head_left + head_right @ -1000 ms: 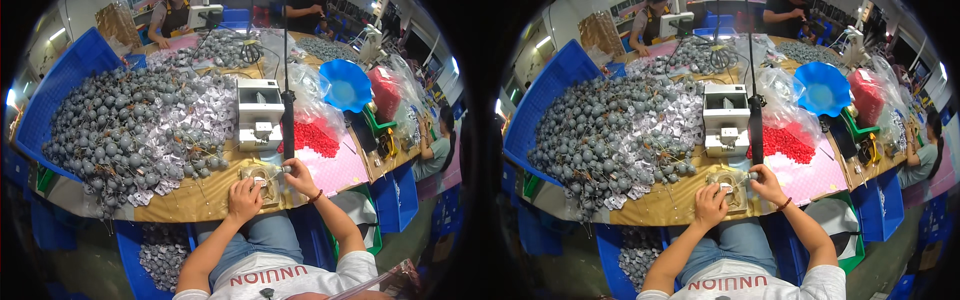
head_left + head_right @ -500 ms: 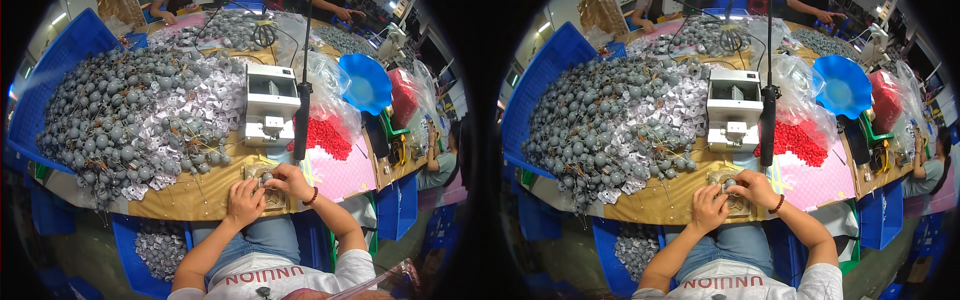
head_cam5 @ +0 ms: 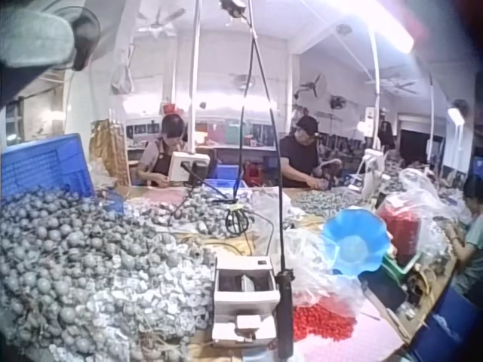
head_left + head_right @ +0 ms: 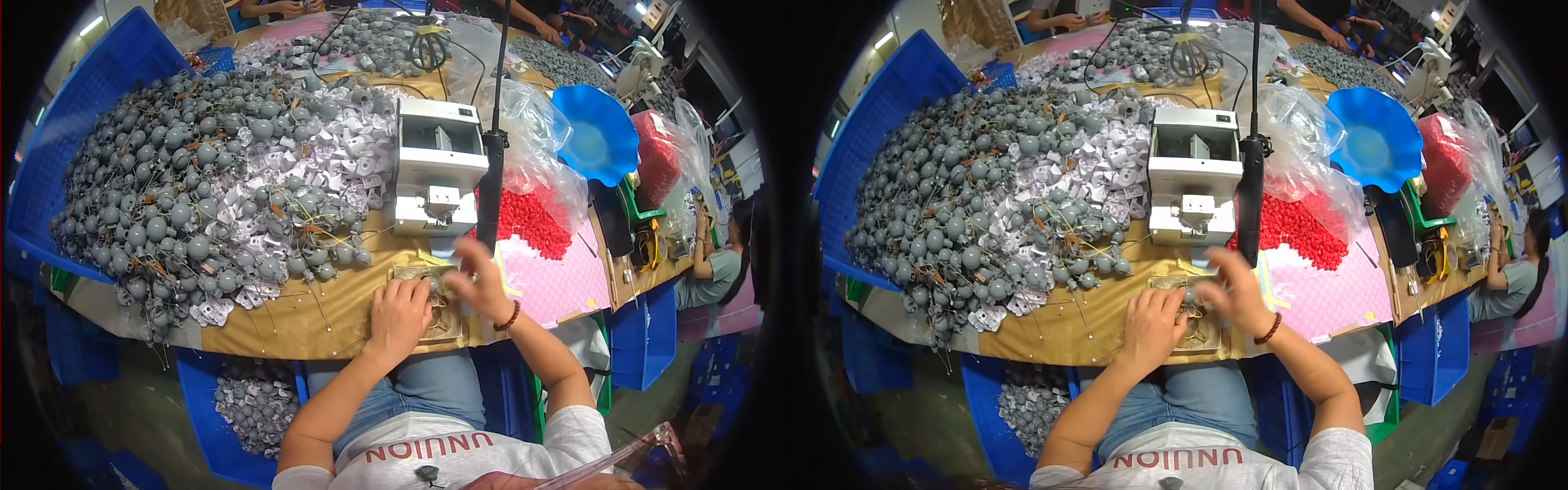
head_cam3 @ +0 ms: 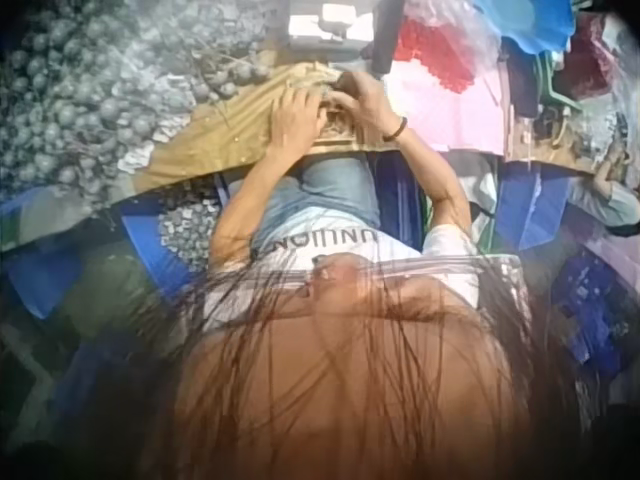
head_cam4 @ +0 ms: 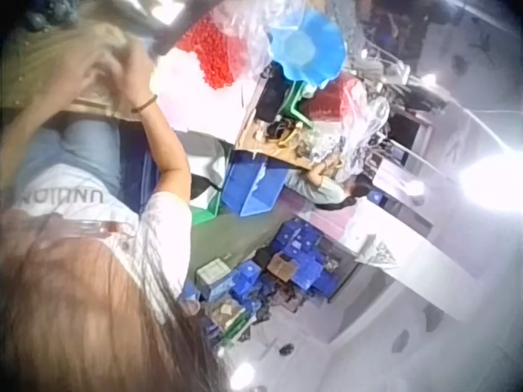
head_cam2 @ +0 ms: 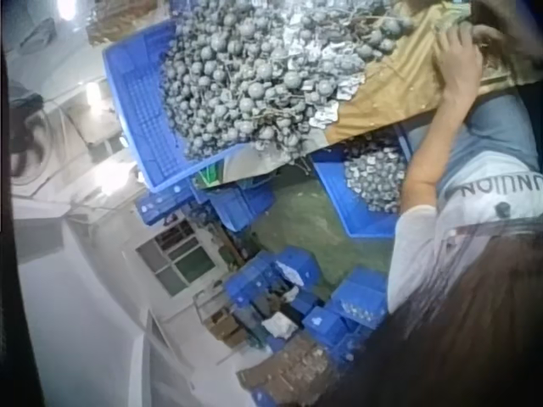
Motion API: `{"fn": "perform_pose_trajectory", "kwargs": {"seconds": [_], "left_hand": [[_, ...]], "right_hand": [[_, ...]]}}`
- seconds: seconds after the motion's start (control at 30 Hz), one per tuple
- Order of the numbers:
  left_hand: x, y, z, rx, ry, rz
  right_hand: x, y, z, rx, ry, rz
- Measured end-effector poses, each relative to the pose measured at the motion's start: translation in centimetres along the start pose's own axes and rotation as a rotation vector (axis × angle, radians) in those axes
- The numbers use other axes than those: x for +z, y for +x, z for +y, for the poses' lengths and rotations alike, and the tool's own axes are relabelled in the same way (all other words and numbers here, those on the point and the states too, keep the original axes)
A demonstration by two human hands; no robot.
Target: Assembling plastic toy parts by inserting components and securing them using an electric screwdriver.
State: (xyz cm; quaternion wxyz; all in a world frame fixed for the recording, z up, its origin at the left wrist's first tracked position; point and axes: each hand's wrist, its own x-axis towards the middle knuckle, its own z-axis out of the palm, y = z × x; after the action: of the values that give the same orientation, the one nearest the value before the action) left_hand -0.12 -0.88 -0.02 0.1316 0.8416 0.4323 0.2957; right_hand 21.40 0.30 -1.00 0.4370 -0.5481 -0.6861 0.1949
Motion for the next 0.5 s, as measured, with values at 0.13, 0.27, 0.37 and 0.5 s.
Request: {"fn": "perform_pose_trajectory", "kwargs": {"seconds": [0.13,0.27,0.37,0.5], "left_hand": [[0.0,0.3,-0.1,0.016,0.021,-0.026],[0.5,0.2,-0.2,0.030,0.019,0.000],[0.6,0.2,-0.5,0.025,0.000,0.025],[0.3,0.2,-0.3,0.006,-0.034,0.020]], "right_hand": [[-1.9,5.3,2.6,-0.093,-0.276,0.451],[-2.2,6.3,4.4,0.225,0.155,0.308],[-2.3,5.9,0.8,0.072,0.327,0.528],[-4.6,8.6,-8.7,-0.186,0.690,0.485]]}}
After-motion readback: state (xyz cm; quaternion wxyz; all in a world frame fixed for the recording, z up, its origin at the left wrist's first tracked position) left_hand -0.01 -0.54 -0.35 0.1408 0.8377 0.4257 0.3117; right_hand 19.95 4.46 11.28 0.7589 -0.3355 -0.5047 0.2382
